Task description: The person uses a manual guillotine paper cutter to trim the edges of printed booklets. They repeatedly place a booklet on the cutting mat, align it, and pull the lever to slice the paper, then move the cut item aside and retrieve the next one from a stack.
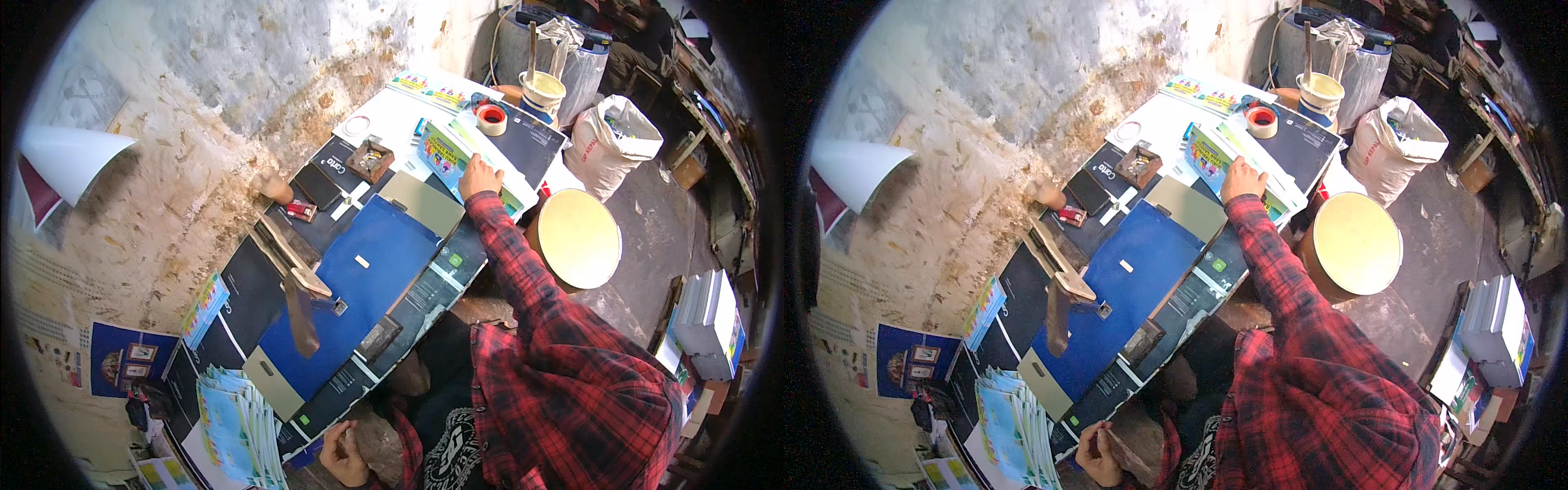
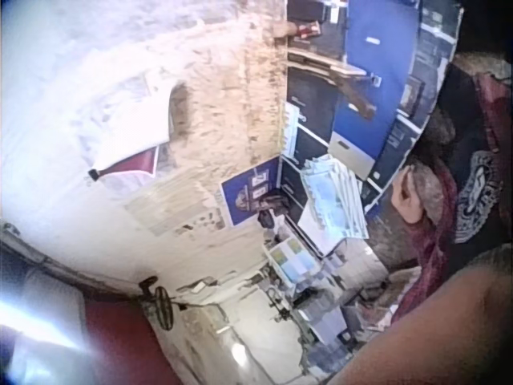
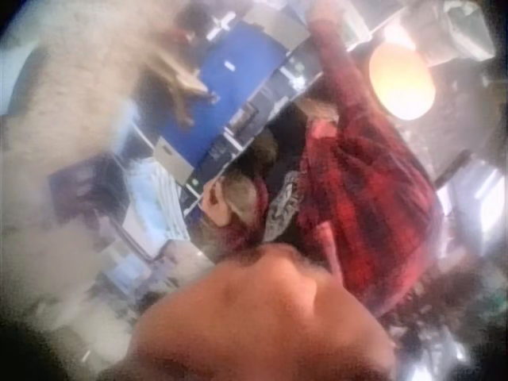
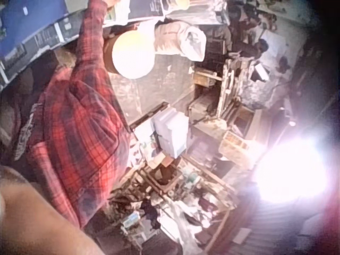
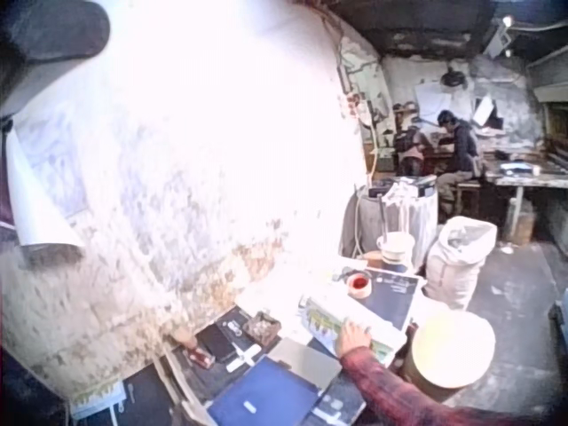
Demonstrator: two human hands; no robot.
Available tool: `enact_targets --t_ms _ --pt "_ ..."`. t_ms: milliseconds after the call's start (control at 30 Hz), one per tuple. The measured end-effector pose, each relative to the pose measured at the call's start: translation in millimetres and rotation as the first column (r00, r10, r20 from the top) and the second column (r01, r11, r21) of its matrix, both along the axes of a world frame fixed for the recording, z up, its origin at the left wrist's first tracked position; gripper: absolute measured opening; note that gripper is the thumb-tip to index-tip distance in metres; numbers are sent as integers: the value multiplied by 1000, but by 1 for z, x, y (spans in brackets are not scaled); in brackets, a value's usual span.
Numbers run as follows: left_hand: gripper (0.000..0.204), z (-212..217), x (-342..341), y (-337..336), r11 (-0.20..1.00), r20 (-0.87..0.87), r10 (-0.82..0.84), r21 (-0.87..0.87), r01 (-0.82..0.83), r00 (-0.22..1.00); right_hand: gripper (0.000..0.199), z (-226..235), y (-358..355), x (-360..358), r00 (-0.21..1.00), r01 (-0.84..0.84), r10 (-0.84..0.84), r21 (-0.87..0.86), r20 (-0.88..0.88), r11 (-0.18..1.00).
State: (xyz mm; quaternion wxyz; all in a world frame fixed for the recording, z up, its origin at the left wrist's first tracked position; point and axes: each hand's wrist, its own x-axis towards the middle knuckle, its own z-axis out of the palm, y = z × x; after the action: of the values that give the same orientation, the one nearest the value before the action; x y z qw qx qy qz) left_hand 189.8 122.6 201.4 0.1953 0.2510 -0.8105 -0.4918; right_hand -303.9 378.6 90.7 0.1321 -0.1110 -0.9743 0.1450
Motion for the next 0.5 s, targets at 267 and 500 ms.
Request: enact_targets --t_ms 267,500 --pt "18 22 -63 16 902 -116 -432 -43 430 894 19 46 24 30 940 -318 286 -176 -185 932" --pt "101 15 -204 20 831 -303 -482 -454 320 822 24 177 47 132 306 -853 952 -450 -23 263"
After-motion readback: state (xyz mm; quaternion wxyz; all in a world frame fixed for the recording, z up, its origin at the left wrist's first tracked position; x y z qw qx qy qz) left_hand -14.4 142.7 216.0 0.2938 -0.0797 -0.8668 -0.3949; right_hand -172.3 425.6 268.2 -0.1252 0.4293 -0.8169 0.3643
